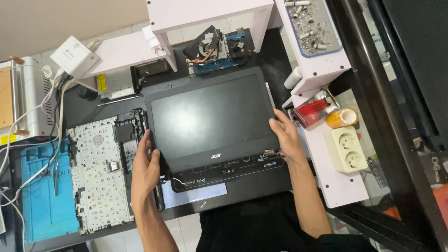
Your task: The person uses a screwdriver to remove screws from the back of a laptop screen assembly. They then lift the screen, disconnect a cable, and place the screen face down on the workbench.
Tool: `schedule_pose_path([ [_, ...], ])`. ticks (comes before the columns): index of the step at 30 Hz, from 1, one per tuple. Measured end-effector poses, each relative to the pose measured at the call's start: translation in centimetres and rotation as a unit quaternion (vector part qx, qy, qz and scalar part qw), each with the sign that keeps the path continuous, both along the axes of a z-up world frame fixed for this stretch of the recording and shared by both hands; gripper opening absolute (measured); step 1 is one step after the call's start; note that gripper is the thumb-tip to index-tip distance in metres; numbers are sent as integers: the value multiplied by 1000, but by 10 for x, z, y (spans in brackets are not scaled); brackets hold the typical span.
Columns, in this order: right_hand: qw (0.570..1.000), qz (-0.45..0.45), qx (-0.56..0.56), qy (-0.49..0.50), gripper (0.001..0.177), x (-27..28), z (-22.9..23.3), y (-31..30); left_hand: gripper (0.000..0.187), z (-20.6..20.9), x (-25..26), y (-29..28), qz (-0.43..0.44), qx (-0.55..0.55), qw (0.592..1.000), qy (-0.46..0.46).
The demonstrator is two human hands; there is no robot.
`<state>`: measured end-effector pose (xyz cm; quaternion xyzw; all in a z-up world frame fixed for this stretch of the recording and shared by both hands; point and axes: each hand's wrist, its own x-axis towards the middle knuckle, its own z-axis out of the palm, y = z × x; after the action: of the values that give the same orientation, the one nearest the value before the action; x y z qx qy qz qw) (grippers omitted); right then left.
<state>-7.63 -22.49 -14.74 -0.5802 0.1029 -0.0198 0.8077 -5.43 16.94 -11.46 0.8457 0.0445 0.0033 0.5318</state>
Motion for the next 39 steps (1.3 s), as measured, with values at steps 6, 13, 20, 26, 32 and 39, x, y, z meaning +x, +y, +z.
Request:
schedule_pose_path([
  [6, 995, 26, 94, 10, 66, -18, 40, 0, 46, 66, -1, 19, -78, -86, 976, 182],
  [13, 991, 27, 129, 29, 60, -26, 23, -12, 51, 37, -18, 43, -119, -240, 963, 4],
  [20, 992, 2, 122, 33, 50, -20, 39, -4, 18, 31, -19, 15, -85, -153, 980, -99],
  [26, 997, -22, 74, 27, 43, -20, 35, 2, 24, 15, -11, 6, -13, -161, 977, -140],
  [32, 998, -51, -8, 37, 42, -19, 49, 8, 40, 20, -10, -3, 30, -146, 979, -141],
  [39, 927, -187, -281, -162, 37, -32, 68, 15, 47, 22, -6, -7, 67, -137, 981, -119],
])
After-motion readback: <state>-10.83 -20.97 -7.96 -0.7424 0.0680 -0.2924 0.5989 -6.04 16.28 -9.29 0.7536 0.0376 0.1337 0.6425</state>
